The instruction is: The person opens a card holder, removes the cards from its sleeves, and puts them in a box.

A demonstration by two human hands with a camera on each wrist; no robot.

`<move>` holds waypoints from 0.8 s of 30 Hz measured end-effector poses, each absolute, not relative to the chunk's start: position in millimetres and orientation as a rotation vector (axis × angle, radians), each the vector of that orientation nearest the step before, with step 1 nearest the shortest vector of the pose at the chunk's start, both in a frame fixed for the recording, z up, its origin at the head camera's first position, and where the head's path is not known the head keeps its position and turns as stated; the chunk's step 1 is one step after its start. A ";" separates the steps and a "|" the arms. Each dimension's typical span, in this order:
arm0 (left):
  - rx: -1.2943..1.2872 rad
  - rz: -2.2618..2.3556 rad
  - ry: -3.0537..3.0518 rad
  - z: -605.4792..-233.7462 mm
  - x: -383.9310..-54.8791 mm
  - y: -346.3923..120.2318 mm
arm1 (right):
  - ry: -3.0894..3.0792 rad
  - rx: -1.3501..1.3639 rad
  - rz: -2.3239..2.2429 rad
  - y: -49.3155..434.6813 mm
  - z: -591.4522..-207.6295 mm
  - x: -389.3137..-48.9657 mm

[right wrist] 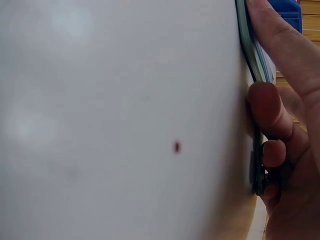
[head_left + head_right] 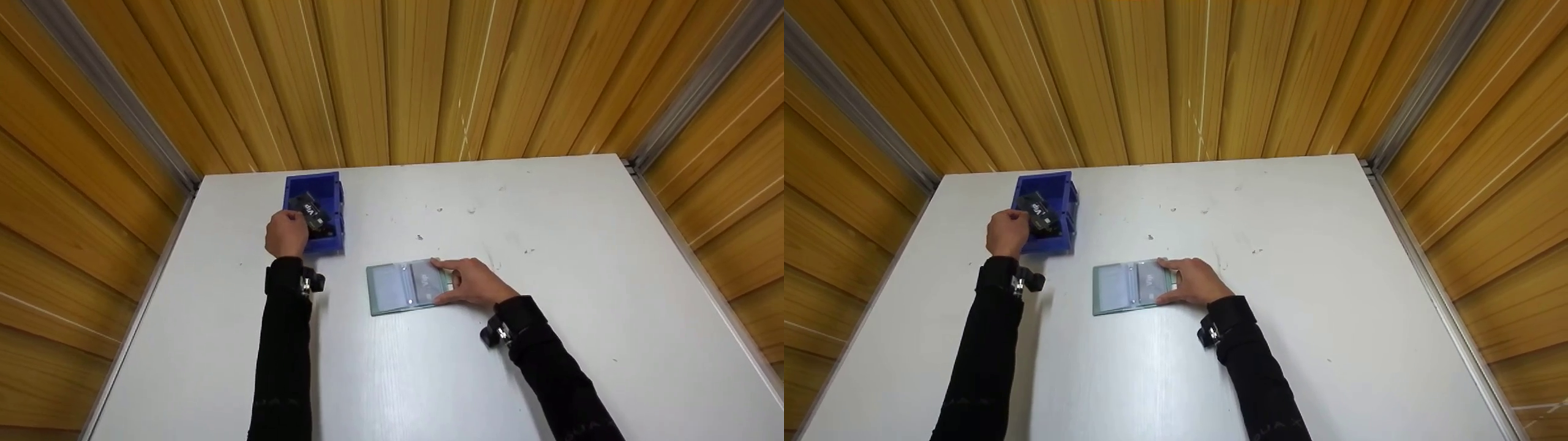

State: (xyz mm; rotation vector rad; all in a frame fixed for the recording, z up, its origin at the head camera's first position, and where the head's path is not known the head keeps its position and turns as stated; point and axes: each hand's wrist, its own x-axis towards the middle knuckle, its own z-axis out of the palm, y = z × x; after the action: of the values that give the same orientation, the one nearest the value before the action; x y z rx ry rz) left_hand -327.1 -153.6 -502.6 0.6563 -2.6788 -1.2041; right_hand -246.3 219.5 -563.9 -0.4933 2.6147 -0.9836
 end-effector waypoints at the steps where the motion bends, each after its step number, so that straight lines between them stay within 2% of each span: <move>1: 0.665 -1.181 -2.690 -505.3 -327.5 -154.5 | 2.614 -0.492 -0.984 218.6 -563.9 -245.9; 8: 0.682 -1.014 -2.784 -519.6 -333.1 -153.9 | 2.612 -0.501 -0.985 215.9 -563.4 -244.1; 24: 0.651 -0.678 -2.945 -523.9 -339.1 -142.6 | 2.626 -0.517 -0.979 221.1 -563.7 -245.1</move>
State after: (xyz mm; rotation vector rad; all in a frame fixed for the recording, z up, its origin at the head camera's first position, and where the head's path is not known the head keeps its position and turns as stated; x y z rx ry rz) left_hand -339.1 -142.6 -523.9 0.6508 -2.9453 -0.6778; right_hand -245.1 221.1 -563.7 -0.5169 2.6261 -0.9792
